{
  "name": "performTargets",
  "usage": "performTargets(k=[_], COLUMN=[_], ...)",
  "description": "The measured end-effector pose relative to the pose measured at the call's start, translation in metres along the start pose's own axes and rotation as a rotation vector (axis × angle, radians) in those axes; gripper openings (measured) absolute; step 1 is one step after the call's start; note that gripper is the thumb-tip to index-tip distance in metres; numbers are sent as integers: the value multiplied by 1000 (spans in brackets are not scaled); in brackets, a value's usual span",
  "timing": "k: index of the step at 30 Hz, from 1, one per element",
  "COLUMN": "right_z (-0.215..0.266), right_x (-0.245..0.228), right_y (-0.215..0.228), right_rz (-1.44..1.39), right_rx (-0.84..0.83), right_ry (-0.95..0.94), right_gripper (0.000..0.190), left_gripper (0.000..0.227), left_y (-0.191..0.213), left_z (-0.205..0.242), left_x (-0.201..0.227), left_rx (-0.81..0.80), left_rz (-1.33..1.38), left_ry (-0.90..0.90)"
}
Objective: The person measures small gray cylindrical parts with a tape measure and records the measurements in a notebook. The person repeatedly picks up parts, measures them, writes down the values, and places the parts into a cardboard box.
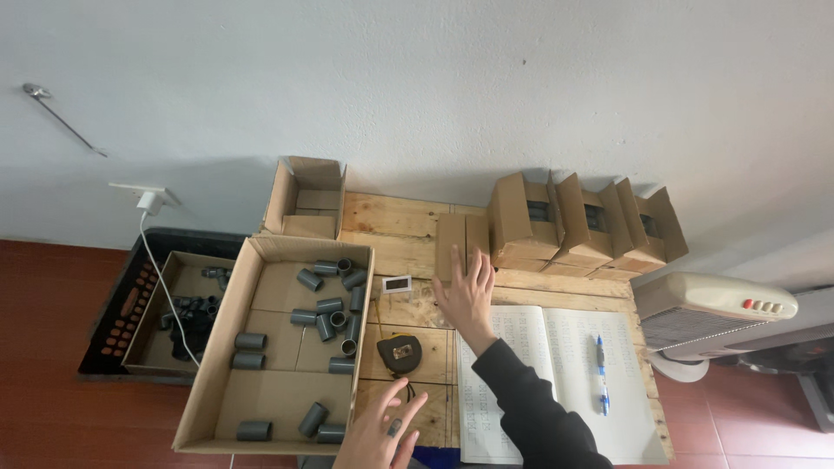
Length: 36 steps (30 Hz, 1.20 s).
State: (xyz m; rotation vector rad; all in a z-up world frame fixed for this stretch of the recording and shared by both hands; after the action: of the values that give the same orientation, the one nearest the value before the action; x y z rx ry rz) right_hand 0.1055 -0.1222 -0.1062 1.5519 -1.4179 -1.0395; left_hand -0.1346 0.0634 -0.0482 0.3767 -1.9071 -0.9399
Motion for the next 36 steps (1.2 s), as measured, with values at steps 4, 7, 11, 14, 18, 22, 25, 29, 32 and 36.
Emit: performTargets(k=[4,7,11,14,18,22,25,29,32,36], right_z=[-34,-52,-59,-49,-13,46,93,128,133,126], right_x=[2,12,18,15,4,11,32,67,86,98], right_y=[-13,-20,-18,-5,23,74,98,102,100,98], right_rz=[6,-10,-82,-100,-144,-364,-851,-870,-865,-877], right_rx=[260,169,-5,38,88,-194,-288,-399,-447,-424], right_ry=[30,17,24,79,142,66,-27,-273,-419,-462], right_gripper=[70,72,73,73,80,49,25,23,24,25], left_gripper=[46,54,48,42,22,18,19,48,12,17], left_y=[2,13,58,95,141,173,204,212,207,210], left_z=[8,13,8,-11,-68,-131,-167,-181,-189,-198], left_x=[-7,-9,-2,1,-30,-134,-193,-257,-275,-249], left_rx=[-6,-93,8,68,53,233,138,94,117,313], left_rz=[-1,17,-49,-244,-587,-779,-780,-619,-469,-409], left_ry=[-21,-15,-120,-231,-177,-33,343,836,941,819])
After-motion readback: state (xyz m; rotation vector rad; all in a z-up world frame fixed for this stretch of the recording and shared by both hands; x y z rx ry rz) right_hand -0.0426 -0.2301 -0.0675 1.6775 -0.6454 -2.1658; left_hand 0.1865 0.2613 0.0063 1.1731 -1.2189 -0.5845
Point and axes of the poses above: each hand's wrist, its own z-axis away from the middle knuckle, its own y-axis out of the back of the hand, x = y × z, the point moved 3 cm from there along -z, towards the middle knuckle, and after that the axes turned 8 degrees about -y, right-handed, at the moved point
